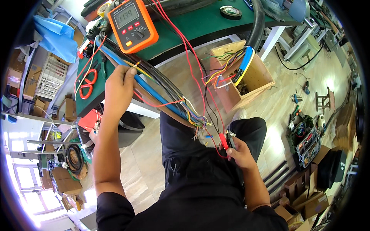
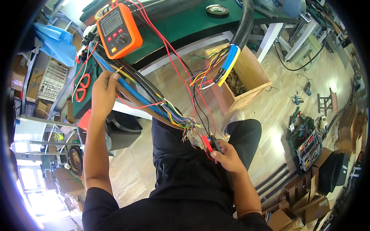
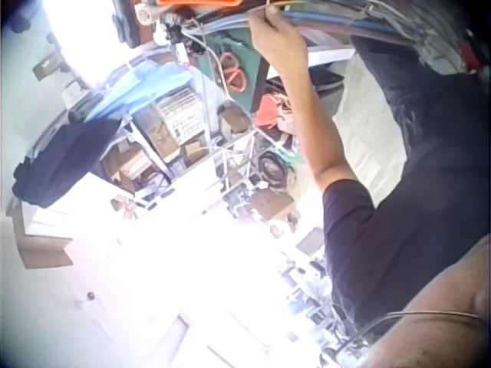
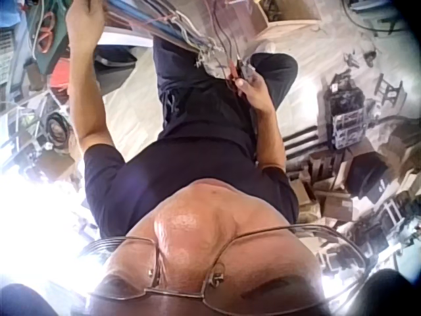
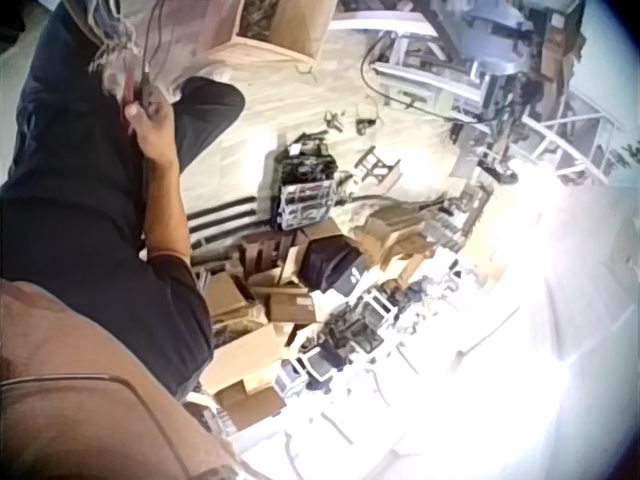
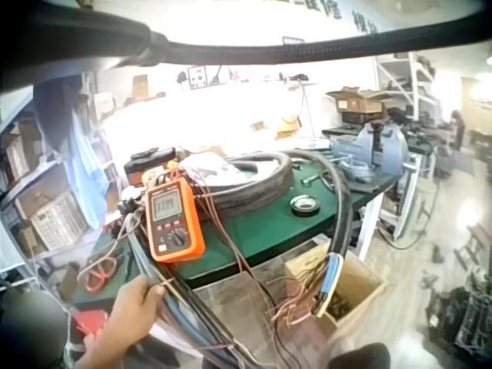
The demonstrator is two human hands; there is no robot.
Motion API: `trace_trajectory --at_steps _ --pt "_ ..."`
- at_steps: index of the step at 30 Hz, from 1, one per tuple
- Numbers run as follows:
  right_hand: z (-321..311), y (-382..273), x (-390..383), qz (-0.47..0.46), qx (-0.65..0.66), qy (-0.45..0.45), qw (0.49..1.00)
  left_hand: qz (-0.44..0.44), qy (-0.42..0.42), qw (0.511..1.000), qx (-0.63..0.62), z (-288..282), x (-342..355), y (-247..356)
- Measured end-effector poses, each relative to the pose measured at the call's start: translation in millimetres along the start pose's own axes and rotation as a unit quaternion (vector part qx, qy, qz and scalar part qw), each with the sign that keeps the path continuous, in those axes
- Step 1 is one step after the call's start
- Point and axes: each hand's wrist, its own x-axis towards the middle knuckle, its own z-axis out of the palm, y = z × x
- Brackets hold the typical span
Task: The person touches a red testing probe to various wires in a large cable harness while observing a digital multimeter. They move the probe from wire to wire by hand and occasionally interact with the multimeter buttons.
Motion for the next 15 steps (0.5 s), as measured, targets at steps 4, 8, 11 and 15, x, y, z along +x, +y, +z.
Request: trace_trajectory --at_steps 4,8,11,15 --pt "-1.3 0.1 1.8 -0.001 -0.004 0.004 1.000 -0.113 -0.013 0.970 -0.214 -8.5 -16.3 13.1" --pt "1.1 -1.8 3.9 0.000 -0.005 0.006 1.000 -0.136 -0.011 0.929 -0.343 -13.3 -18.7 5.5" --pt "3.4 -2.7 4.4 0.001 -0.002 0.005 1.000 -0.165 0.004 0.918 -0.360 -10.0 -11.5 -3.2" --pt "4.7 -1.7 2.5 0.003 0.011 0.011 1.000 -0.152 0.041 0.948 -0.277 -10.9 -2.6 -11.7"
